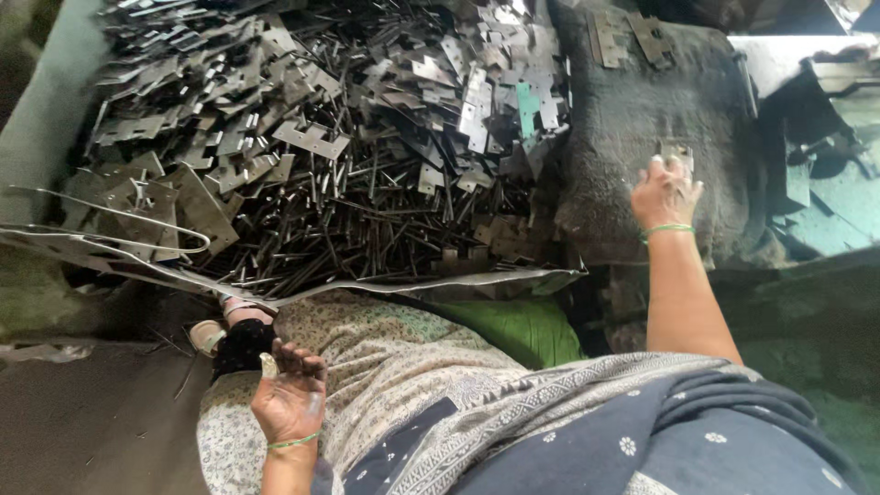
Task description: The person sits on the floor and sorts small metal brackets and pins from a large pile, picking them up by hand and placing them into a nearby container.
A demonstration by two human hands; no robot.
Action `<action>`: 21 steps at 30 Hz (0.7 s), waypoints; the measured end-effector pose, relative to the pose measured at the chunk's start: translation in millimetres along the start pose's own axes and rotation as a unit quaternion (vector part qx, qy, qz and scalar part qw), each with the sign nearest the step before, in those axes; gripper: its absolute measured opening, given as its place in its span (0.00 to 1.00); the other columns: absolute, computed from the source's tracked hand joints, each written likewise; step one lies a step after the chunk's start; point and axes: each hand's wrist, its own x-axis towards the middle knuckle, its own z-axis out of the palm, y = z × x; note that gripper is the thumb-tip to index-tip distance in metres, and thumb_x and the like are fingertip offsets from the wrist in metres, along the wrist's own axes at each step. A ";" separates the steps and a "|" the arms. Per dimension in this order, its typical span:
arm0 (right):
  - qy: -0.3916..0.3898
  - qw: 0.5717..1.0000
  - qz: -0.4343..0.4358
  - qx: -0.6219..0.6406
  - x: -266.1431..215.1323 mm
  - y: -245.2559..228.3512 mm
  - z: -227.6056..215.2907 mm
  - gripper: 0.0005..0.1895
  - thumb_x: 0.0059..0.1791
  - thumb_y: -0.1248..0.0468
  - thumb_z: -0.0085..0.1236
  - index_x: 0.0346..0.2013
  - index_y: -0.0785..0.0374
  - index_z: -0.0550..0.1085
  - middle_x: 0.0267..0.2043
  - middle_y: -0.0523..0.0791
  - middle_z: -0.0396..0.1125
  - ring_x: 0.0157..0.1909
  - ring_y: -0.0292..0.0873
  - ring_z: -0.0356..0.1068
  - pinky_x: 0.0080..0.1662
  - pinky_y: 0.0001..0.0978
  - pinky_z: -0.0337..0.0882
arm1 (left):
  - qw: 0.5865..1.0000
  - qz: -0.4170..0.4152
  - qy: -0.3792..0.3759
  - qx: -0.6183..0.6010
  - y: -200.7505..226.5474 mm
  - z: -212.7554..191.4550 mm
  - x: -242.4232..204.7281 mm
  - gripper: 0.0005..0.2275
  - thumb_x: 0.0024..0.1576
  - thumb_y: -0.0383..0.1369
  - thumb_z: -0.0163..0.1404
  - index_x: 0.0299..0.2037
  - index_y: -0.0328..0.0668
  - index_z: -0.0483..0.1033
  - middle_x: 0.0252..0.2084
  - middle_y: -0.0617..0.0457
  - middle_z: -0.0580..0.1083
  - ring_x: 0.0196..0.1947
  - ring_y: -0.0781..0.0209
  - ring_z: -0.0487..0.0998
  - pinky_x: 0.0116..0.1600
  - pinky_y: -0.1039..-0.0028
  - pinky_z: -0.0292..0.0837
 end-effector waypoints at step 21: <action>0.083 0.935 -0.292 0.185 -90.3 -162.4 -22.6 0.31 0.53 0.56 0.61 0.69 0.62 0.67 0.72 0.55 0.54 0.76 0.61 0.50 0.72 0.60 0.50 | 0.996 0.079 0.041 0.007 39.0 -99.5 4.3 0.16 0.65 0.36 0.48 0.58 0.36 0.77 0.51 0.47 0.78 0.50 0.53 0.76 0.55 0.65 0.73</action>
